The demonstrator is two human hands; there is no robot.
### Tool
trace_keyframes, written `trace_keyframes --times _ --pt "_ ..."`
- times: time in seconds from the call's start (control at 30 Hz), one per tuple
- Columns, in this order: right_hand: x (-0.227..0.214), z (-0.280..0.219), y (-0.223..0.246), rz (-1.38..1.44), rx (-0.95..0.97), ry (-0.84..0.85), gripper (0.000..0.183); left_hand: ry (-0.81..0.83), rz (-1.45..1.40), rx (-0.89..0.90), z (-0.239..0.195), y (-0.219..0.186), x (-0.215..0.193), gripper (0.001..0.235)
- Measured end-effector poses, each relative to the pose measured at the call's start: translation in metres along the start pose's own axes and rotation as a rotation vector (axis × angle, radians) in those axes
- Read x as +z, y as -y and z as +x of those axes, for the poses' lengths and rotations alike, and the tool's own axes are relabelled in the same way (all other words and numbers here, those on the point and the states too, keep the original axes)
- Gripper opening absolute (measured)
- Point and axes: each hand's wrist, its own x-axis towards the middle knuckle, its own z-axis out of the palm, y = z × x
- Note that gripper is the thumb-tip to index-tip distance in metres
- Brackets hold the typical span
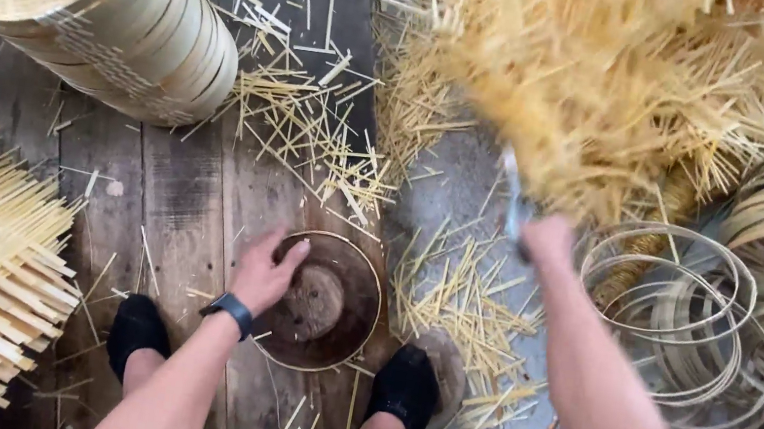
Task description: The person sits on the floor of a bamboo workshop and weaves thin bamboo strips into a flat woven mat, shaping it over a round wooden mold to form a basket base. They trim excess strip ends with scissors, fit a bamboo hoop rim around the edge, and place the finished piece onto a stack of completed baskets.
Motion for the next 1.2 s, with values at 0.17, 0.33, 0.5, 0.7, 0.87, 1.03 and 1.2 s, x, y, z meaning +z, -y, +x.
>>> trace_keyframes --times 0.17,0.33,0.5,0.7,0.87,1.03,1.2 --pt "0.037 -0.105 -0.018 -0.143 -0.047 0.094 0.067 0.178 0.264 -0.040 0.018 -0.035 -0.002 0.047" --pt "0.057 -0.193 0.030 0.130 -0.358 0.054 0.044 0.324 0.009 -0.326 0.046 -0.035 0.032 0.045" --pt "0.104 -0.217 0.041 0.358 -0.212 0.396 0.032 0.258 0.013 -0.100 0.037 -0.042 0.055 0.036" --pt "0.076 -0.224 0.068 0.331 -0.056 0.453 0.027 0.229 0.031 -0.061 0.038 -0.030 0.063 0.033" --pt "0.087 -0.223 0.058 0.346 -0.180 0.305 0.034 0.040 -0.069 0.053 0.037 0.000 0.052 0.028" --pt "0.086 -0.237 0.036 0.402 -0.151 0.511 0.035 0.218 0.378 -0.336 -0.017 0.071 0.008 0.033" --pt "0.090 -0.239 0.034 0.566 -0.076 0.517 0.030 0.186 -0.674 -0.842 -0.024 0.077 -0.004 0.026"
